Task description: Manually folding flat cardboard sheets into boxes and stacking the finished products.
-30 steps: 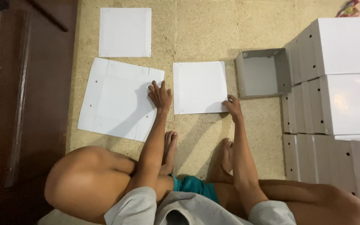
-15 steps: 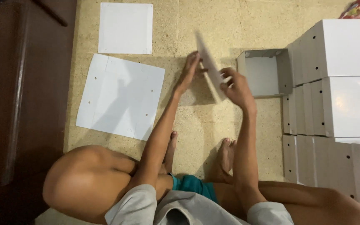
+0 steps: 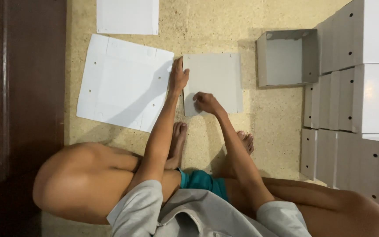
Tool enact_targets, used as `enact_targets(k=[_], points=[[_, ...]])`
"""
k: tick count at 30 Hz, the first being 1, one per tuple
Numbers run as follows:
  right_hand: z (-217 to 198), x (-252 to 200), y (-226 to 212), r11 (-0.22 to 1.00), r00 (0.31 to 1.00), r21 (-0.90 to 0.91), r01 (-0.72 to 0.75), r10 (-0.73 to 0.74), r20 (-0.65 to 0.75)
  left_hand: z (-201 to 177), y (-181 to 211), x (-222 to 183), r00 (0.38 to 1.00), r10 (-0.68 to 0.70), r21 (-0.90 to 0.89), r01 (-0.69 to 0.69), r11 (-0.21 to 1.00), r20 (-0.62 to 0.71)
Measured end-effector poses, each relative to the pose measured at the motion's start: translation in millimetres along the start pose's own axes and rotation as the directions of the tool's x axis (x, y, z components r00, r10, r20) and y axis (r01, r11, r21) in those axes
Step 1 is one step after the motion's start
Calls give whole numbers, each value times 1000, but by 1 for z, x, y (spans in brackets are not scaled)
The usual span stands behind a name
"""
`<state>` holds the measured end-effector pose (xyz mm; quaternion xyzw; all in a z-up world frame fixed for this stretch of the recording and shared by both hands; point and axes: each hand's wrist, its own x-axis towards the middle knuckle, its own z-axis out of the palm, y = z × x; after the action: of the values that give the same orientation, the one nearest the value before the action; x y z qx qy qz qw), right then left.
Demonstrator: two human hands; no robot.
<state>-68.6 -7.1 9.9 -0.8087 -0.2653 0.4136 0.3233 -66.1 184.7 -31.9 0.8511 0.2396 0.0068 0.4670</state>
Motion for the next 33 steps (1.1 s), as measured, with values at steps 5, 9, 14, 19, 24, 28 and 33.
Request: enact_targets(k=[5,9,14,19,24,28,33], points=[[-2,8,11,998,992,42,40,-35,-118,13,-7,19,996,43,277,-19,961,-82],[2,15,19,996,980,-37,80,-85,-178,14,-10,18,987,92,159,-71,985,-131],[-2,43,32,995,979,-29,91,-94,-182,-4,2,6,978,162,-13,-165,986,-128],[-36,93,50,986,934,-139,95,-137,-329,-16,21,1,942,310,126,-294,947,-126],[-79,98,32,932,913,-361,30,-173,-370,-2,15,26,909,411,274,-379,884,-67],[-98,113,46,930,913,-367,-15,-137,-384,16,20,54,861,509,333,-477,814,-13],[-101,113,76,980,877,-201,14,-109,-467,50,26,72,807,590,383,-554,739,29]])
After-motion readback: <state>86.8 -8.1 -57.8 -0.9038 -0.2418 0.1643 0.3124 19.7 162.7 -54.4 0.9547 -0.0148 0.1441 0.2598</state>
